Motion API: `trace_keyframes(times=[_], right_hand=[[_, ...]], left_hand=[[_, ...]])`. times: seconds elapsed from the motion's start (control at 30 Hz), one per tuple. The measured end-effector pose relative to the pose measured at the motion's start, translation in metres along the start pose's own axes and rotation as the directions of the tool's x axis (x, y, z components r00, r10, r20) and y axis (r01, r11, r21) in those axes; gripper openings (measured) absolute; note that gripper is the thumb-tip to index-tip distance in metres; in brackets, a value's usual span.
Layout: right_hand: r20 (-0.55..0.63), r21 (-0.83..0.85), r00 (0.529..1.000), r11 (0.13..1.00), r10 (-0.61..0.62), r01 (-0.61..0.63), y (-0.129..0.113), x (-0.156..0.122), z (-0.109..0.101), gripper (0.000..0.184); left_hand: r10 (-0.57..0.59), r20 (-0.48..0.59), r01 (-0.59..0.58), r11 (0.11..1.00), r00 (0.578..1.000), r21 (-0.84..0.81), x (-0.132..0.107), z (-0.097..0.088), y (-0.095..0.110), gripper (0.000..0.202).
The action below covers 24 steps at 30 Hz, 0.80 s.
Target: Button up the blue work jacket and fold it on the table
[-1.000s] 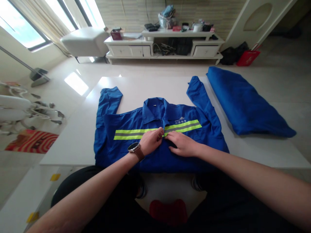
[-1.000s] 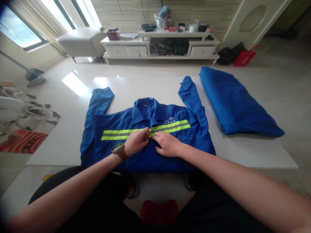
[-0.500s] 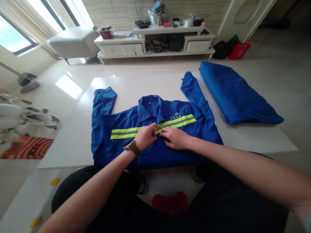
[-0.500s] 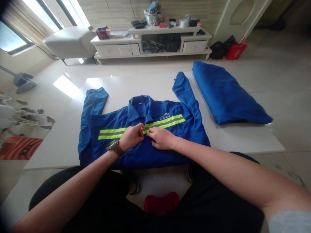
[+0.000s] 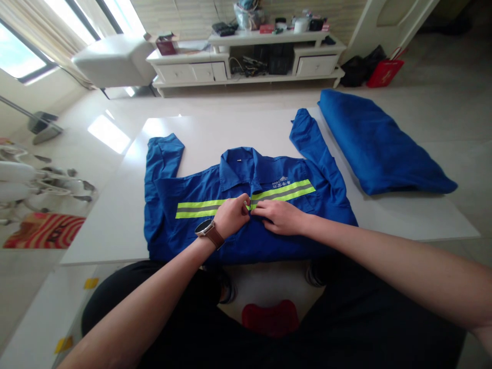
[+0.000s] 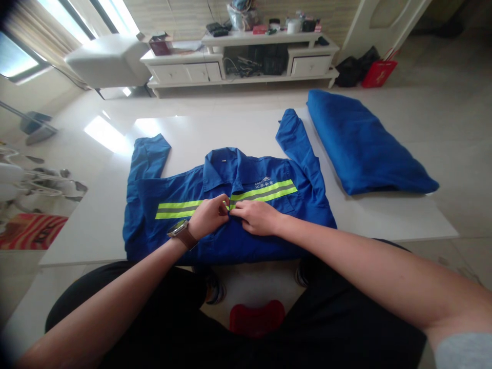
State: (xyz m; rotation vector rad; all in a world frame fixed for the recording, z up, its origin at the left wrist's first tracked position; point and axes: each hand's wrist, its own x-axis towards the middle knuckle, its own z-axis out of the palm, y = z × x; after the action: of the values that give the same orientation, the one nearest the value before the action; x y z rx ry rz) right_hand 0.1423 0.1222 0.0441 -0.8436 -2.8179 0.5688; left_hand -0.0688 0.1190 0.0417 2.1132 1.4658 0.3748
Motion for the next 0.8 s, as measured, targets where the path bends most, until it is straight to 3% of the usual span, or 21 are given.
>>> trace_keyframes(times=[0.67, 0.8], right_hand=[[-0.009, -0.002, 1.0, 1.0, 0.013, -0.013, -0.0012, 0.0011, 0.002, 0.015], [-0.026, -0.001, 1.0, 1.0, 0.007, -0.007, 0.0004, -0.0002, 0.0041, 0.019]], left_hand=[[0.0, -0.021, 0.001, 0.999, 1.0, 0.043, -0.0016, 0.0036, -0.0013, 0.018], [0.003, -0.03, -0.001, 0.998, 1.0, 0.064, -0.0013, 0.004, -0.0016, 0.018]])
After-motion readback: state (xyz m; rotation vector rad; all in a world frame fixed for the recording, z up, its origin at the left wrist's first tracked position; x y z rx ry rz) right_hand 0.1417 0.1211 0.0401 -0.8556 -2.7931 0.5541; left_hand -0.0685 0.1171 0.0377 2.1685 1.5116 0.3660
